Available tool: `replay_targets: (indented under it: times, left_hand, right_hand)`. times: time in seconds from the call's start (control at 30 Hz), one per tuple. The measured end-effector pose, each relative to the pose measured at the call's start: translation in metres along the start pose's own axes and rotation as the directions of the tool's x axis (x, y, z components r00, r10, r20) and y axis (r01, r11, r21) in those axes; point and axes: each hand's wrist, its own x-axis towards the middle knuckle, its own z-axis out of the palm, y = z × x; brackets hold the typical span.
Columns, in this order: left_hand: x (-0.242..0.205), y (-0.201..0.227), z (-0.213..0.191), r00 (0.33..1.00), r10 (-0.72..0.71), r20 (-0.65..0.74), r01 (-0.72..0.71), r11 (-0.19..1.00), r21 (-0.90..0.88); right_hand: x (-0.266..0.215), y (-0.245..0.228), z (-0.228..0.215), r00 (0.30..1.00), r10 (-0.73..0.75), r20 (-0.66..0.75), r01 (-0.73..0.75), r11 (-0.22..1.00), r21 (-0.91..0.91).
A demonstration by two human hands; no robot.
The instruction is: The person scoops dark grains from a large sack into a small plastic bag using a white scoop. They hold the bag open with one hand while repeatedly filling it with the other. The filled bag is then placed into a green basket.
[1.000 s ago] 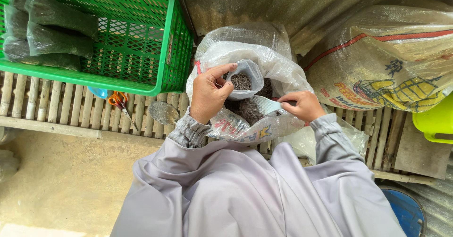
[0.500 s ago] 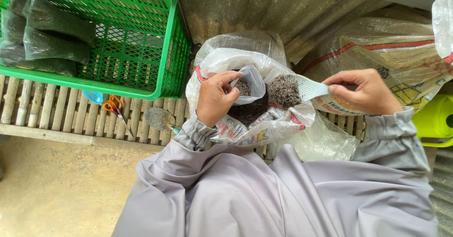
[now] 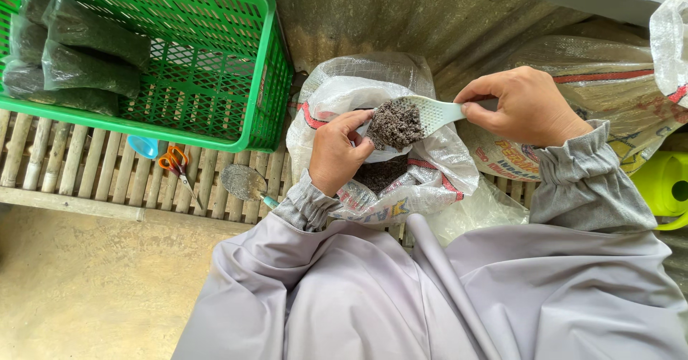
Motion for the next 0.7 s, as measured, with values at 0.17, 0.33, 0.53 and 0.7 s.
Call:
replay_targets:
  times: [0.17,0.33,0.53,0.7]
  left_hand:
    - [0.002,0.000,0.000,1.000,0.021,-0.011,-0.020,0.999,0.025]
    - [0.003,-0.001,0.003,0.999,0.036,-0.002,-0.036,0.999,0.014]
    - [0.004,-0.001,0.005,0.999,0.040,0.015,-0.040,0.999,0.030]
    - [0.005,-0.004,0.004,0.999,0.045,0.002,-0.045,0.999,0.020]
  right_hand:
    - [0.001,-0.005,0.003,1.000,0.019,0.016,-0.018,0.997,-0.073]
    - [0.002,-0.022,0.005,1.000,-0.009,0.007,0.010,0.982,-0.189]
    - [0.007,-0.072,0.016,0.997,-0.078,-0.017,0.058,0.855,-0.515]
    - [0.000,-0.103,0.024,0.973,-0.230,-0.030,0.149,0.721,-0.677]
